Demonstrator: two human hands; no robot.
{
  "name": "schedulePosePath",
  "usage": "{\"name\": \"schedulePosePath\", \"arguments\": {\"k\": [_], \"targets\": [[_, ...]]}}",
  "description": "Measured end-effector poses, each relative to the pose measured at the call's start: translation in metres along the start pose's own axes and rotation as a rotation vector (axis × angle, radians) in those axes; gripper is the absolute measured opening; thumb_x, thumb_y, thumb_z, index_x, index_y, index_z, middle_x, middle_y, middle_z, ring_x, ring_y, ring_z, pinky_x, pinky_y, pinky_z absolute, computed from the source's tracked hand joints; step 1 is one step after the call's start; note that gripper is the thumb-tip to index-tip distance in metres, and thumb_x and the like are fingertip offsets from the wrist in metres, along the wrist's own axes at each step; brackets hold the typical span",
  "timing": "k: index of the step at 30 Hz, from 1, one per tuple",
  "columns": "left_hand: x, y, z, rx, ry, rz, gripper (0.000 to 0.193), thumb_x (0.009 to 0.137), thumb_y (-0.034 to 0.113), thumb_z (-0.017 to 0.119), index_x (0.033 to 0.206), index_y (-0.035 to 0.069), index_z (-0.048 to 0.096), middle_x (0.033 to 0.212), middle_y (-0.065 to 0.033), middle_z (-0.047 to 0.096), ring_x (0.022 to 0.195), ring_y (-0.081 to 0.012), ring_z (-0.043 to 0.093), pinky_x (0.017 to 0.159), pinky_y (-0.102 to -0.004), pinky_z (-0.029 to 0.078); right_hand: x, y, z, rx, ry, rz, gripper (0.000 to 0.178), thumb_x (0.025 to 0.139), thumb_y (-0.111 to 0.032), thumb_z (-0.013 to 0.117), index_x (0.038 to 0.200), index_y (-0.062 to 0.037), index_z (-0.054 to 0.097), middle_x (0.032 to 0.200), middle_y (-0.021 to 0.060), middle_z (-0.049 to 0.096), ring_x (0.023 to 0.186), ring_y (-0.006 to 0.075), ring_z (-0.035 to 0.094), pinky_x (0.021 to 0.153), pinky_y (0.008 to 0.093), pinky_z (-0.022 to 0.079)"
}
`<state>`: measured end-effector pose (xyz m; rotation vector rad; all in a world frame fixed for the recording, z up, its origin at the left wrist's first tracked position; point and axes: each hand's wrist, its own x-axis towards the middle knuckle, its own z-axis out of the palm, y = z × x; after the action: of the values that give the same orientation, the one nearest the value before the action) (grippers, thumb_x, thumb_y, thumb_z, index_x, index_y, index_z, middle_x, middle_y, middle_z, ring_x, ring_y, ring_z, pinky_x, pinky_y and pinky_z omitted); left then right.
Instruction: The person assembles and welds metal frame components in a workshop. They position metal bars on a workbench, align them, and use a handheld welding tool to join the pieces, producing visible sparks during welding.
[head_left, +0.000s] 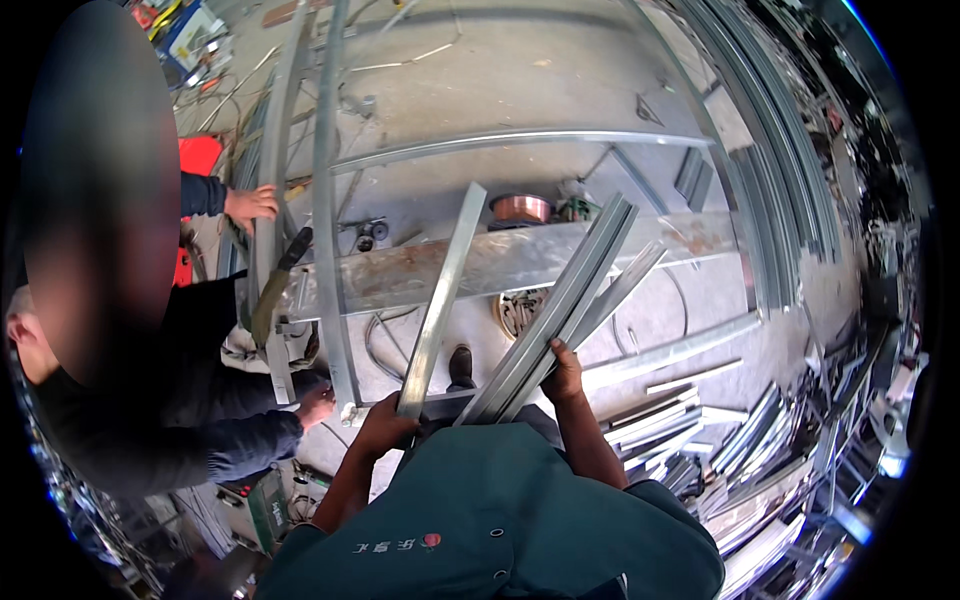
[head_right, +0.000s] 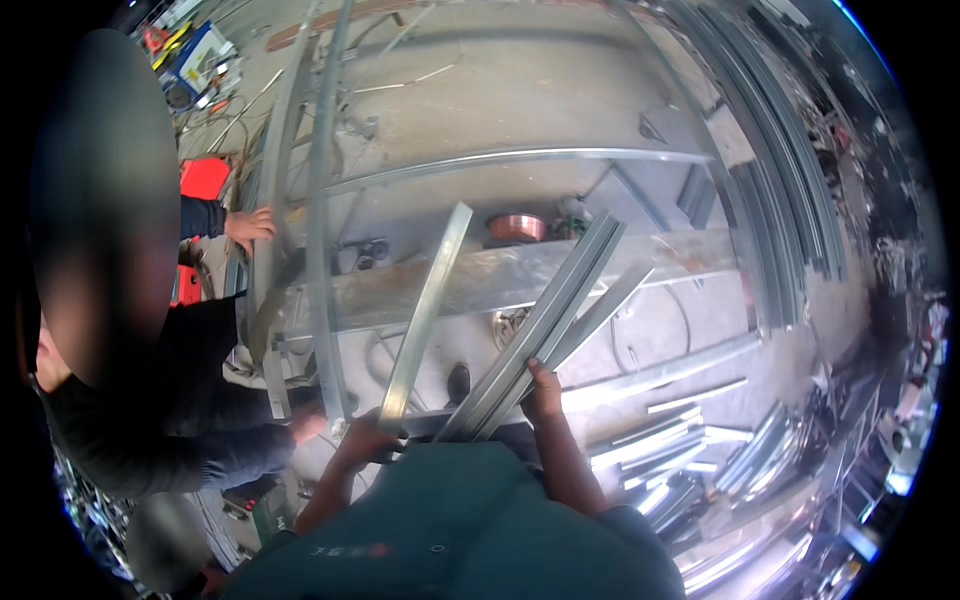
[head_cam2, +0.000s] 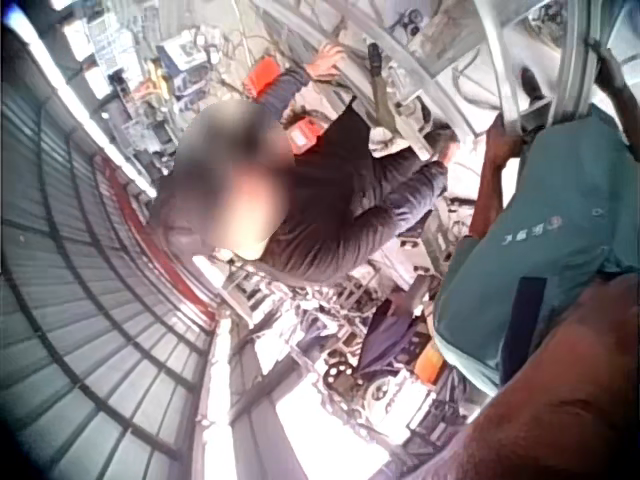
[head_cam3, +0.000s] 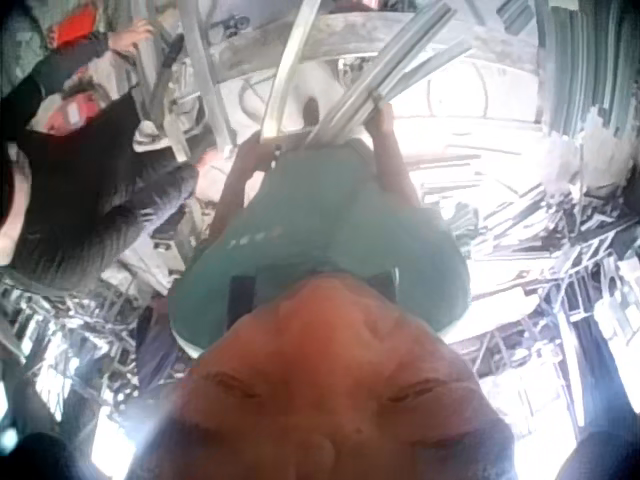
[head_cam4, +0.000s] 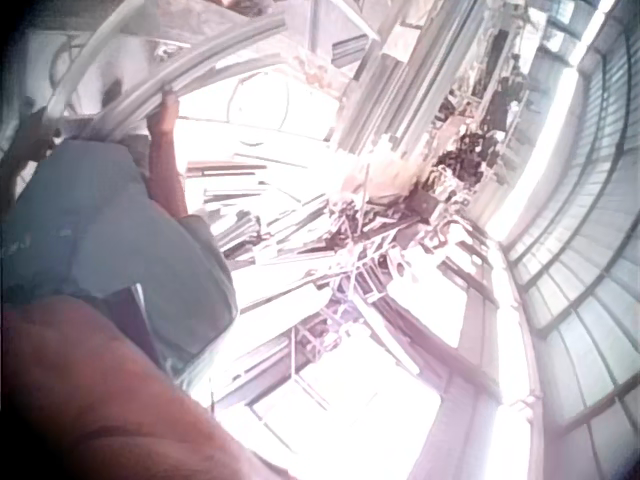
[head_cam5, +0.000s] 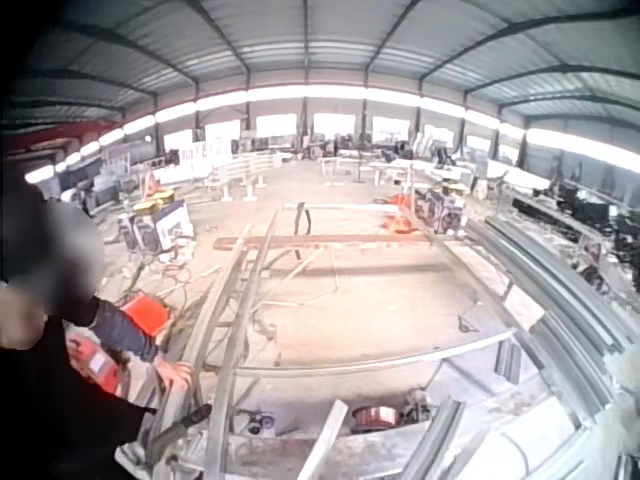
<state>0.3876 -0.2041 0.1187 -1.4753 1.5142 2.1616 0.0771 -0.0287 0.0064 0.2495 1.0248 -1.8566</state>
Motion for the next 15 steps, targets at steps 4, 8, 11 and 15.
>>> {"name": "schedulePosePath", "arguments": {"k": [4,8,11,15], "targets": [[-0.01,0.03,0.045,0.311,-0.084,0.06,0.053,0.073,0.012,0.067,0.123,-0.003,0.06,0.102,-0.0144,0.071,0.088,-0.0225,0.069,0.081,-0.0356,0.055,-0.065,-0.048,-0.007,0.036,0.057,-0.165,0.042,0.089,-0.028,0.07,0.12,-0.0011,0.063,0.109,0.0089,0.071,0.102,0.0251,0.067,0.098,0.0398,0.051],[-0.009,0.054,0.118,0.51,-0.186,0.186,0.051,0.072,0.011,0.068,0.121,-0.002,0.062,0.105,-0.013,0.071,0.092,-0.021,0.067,0.084,-0.0347,0.053,-0.123,-0.076,-0.065,0.165,0.203,-0.262,0.036,0.088,-0.025,0.073,0.115,-0.0015,0.066,0.108,0.0092,0.072,0.102,0.0249,0.067,0.098,0.0402,0.051],[-0.019,0.067,0.185,0.615,-0.289,0.175,0.048,0.073,0.007,0.068,0.119,-0.001,0.063,0.101,-0.0104,0.071,0.09,-0.0188,0.067,0.083,-0.0329,0.053,-0.163,-0.086,-0.136,0.213,0.348,-0.377,0.037,0.088,-0.026,0.074,0.115,-0.0031,0.065,0.106,0.0083,0.071,0.1,0.0246,0.067,0.094,0.0413,0.053],[-0.025,0.06,0.275,0.708,-0.532,0.269,0.042,0.077,0.007,0.067,0.119,-0.001,0.064,0.097,-0.0093,0.072,0.088,-0.0192,0.068,0.08,-0.0331,0.054,-0.228,-0.097,-0.23,0.325,0.461,-0.546,0.035,0.091,-0.03,0.069,0.114,-0.0048,0.063,0.102,0.0085,0.07,0.094,0.0246,0.068,0.087,0.04,0.056]]}}
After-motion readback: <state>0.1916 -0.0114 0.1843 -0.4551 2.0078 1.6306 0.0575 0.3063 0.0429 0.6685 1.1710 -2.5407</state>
